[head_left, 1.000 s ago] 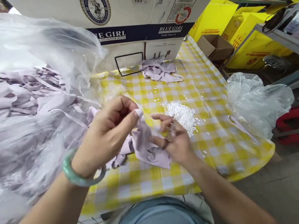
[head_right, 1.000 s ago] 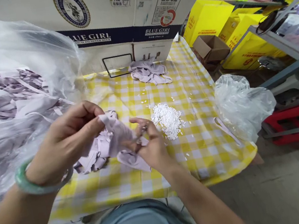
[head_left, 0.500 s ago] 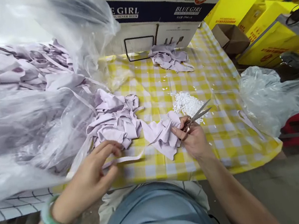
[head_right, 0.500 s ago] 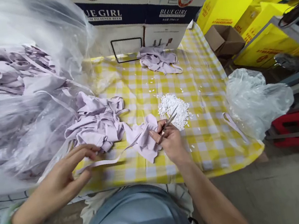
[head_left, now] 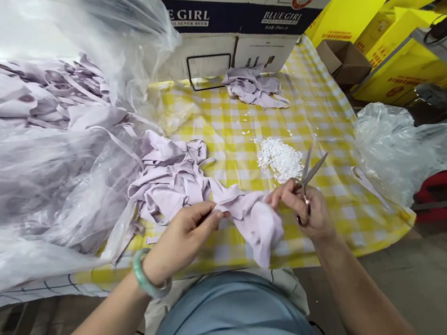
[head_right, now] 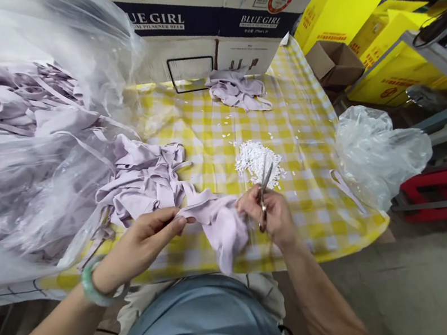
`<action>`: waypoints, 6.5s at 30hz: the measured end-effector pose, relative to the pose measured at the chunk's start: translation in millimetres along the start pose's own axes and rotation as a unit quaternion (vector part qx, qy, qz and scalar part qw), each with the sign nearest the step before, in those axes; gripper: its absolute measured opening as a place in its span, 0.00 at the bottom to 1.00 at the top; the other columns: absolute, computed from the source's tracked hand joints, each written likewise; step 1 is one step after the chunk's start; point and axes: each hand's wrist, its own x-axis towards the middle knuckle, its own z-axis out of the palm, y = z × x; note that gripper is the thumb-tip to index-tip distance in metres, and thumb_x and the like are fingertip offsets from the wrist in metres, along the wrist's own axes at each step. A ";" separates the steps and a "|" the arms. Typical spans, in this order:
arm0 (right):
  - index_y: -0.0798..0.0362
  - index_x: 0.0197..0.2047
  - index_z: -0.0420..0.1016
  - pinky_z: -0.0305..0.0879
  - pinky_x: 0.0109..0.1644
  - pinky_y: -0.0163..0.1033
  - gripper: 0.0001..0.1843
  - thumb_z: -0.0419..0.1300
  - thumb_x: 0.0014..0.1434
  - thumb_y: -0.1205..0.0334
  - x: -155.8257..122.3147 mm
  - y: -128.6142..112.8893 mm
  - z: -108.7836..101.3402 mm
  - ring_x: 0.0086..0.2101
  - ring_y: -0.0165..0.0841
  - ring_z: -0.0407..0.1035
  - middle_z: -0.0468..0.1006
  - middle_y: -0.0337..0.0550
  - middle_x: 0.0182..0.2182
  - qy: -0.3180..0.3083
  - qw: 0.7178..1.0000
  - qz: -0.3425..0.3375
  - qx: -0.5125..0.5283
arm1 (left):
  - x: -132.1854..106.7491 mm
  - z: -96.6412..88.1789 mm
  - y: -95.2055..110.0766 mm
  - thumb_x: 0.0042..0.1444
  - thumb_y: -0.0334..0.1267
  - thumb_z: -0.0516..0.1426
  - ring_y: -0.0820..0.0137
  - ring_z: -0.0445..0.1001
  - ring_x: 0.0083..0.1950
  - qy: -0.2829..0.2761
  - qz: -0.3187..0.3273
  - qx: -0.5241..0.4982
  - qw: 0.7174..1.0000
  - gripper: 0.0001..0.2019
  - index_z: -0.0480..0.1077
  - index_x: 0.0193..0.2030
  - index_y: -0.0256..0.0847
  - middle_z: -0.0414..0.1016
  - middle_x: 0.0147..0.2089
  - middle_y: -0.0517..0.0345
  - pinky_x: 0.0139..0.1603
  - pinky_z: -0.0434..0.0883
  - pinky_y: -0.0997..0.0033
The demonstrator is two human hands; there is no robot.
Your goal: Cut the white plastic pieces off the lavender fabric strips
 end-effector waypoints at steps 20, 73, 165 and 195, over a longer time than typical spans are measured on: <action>0.48 0.29 0.70 0.68 0.41 0.41 0.11 0.69 0.48 0.61 61.5 -32.9 74.4 0.34 0.34 0.68 0.70 0.37 0.29 -0.035 0.991 -0.130 0.009 | -15.0 -7.1 27.4 0.57 0.46 0.57 0.75 0.52 0.24 0.047 -0.081 -0.361 0.928 0.13 0.76 0.32 0.38 0.57 0.23 0.61 0.23 0.52 0.74; 0.53 0.17 0.60 0.50 0.29 0.33 0.26 0.66 0.54 0.47 -15.6 8.6 -23.1 0.20 0.24 0.53 0.61 0.32 0.15 -0.110 0.933 -0.018 -0.342 | 62.3 65.7 15.8 0.68 0.28 0.46 0.68 0.62 0.51 0.019 0.188 -0.047 0.981 0.15 0.68 0.32 0.41 0.65 0.36 0.56 0.52 0.63 0.69; 0.52 0.35 0.79 0.71 0.38 0.38 0.13 0.65 0.55 0.50 6.0 7.5 49.3 0.32 0.35 0.75 0.82 0.42 0.31 -0.033 0.995 0.092 -0.029 | 47.0 22.8 18.6 0.63 0.39 0.57 0.79 0.60 0.28 0.150 0.109 -0.288 0.939 0.11 0.76 0.33 0.38 0.63 0.45 0.55 0.26 0.59 0.74; 0.52 0.18 0.59 0.47 0.28 0.33 0.32 0.63 0.51 0.34 7.2 -14.7 -16.0 0.20 0.25 0.53 0.62 0.34 0.15 -0.134 0.910 -0.025 -0.392 | 65.6 56.9 15.8 0.68 0.32 0.48 0.66 0.62 0.52 0.108 0.201 -0.050 0.972 0.11 0.68 0.35 0.41 0.62 0.47 0.52 0.54 0.65 0.66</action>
